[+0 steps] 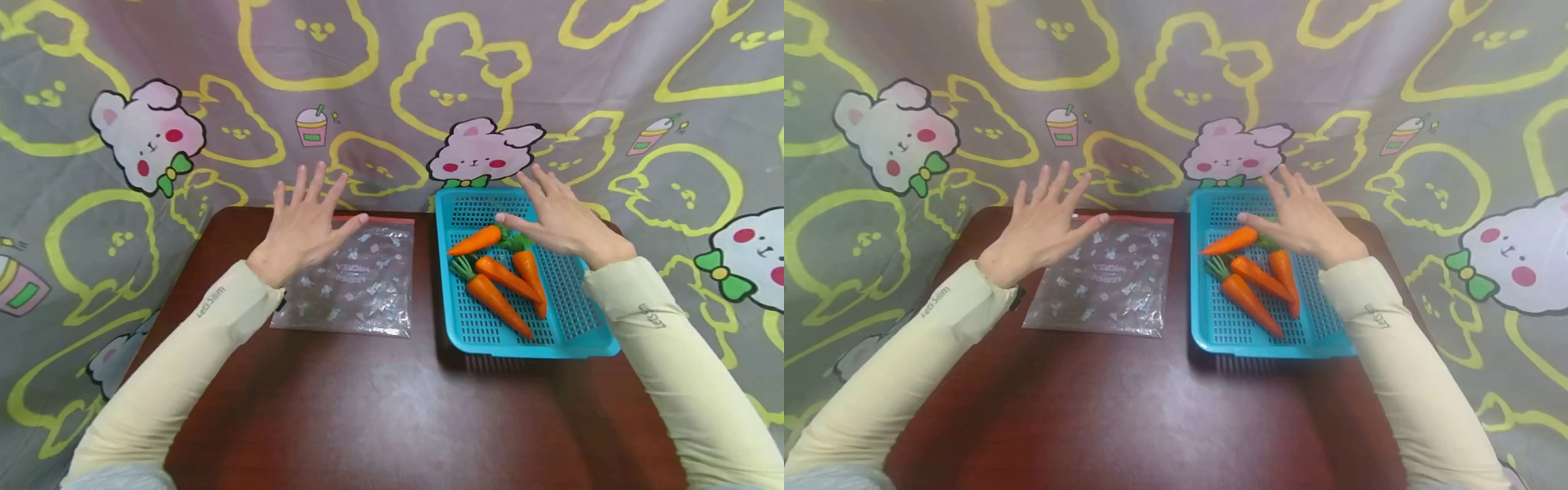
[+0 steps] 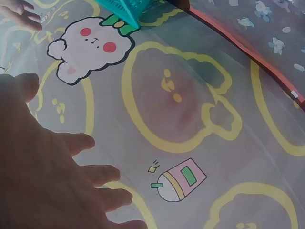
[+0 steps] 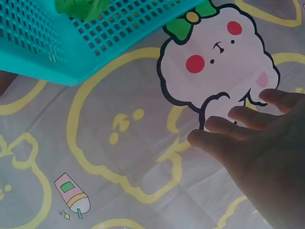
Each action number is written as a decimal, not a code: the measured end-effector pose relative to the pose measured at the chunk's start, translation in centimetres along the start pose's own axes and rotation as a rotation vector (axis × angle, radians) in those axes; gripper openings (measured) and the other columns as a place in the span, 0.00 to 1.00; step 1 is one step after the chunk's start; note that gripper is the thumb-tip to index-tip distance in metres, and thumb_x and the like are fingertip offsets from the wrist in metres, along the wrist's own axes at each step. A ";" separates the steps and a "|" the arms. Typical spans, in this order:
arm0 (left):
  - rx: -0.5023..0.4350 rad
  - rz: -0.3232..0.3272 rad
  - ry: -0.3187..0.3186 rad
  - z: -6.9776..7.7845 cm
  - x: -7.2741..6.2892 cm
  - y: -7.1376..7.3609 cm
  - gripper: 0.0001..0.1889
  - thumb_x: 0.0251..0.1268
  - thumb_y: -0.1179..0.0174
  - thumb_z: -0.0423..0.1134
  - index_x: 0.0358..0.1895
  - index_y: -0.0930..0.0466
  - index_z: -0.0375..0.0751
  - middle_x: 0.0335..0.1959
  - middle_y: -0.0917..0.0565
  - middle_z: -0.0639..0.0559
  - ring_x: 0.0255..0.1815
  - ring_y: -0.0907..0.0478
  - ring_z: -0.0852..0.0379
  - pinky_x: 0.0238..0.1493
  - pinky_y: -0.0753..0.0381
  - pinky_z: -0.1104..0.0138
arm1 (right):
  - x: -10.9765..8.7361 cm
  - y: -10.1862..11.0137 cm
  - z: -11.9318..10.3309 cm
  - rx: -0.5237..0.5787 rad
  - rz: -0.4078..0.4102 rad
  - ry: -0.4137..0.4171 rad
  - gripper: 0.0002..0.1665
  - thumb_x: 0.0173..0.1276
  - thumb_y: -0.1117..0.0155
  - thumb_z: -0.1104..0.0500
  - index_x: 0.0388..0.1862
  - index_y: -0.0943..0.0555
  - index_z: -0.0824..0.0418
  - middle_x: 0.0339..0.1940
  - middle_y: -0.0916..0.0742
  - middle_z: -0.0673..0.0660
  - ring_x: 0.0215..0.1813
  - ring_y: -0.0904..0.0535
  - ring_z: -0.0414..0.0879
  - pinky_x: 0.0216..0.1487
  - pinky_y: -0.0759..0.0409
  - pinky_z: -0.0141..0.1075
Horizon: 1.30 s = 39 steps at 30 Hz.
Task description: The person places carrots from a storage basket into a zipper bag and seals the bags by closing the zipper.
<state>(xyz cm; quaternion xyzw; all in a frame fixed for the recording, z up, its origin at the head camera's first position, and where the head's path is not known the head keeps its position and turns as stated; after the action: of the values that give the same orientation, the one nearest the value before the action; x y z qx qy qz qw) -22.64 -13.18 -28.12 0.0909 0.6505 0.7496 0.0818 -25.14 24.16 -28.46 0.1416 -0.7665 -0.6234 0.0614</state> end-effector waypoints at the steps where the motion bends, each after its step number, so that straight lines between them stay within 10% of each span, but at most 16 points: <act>1: -0.003 -0.001 0.001 0.0 0.0 0.0 0.45 0.64 0.71 0.76 0.78 0.64 0.57 0.79 0.70 0.48 0.79 0.74 0.40 0.73 0.71 0.37 | 0.0 0.0 -0.1 0.000 0.002 0.004 0.58 0.66 0.59 0.23 0.79 0.60 0.57 0.80 0.61 0.62 0.79 0.64 0.68 0.73 0.58 0.65; 30: 0.003 -0.012 0.033 0.5 -1.8 -0.7 0.47 0.60 0.68 0.79 0.78 0.66 0.61 0.79 0.72 0.46 0.78 0.77 0.39 0.69 0.72 0.32 | -1.4 -0.2 -1.0 -0.038 0.024 0.044 0.56 0.67 0.58 0.25 0.80 0.60 0.57 0.80 0.56 0.66 0.78 0.64 0.70 0.74 0.61 0.65; 39: 0.053 0.075 -0.009 1.2 -2.1 -0.1 0.49 0.57 0.63 0.79 0.78 0.62 0.59 0.80 0.69 0.46 0.79 0.75 0.42 0.73 0.68 0.37 | -2.0 -0.3 -1.4 -0.018 0.063 0.064 0.55 0.68 0.57 0.26 0.79 0.58 0.57 0.80 0.52 0.67 0.78 0.64 0.69 0.74 0.62 0.64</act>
<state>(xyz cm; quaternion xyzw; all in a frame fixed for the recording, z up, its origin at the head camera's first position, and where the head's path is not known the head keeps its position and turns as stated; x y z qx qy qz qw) -20.34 -12.54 -28.11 0.1205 0.6658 0.7343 0.0542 -22.81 23.34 -28.28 0.1369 -0.7624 -0.6233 0.1069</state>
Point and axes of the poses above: each hand's wrist, its own x-axis towards the middle knuckle, its own y-axis out of the back of the hand, z = x × y, the point moved 3 cm from there along x, towards the middle knuckle
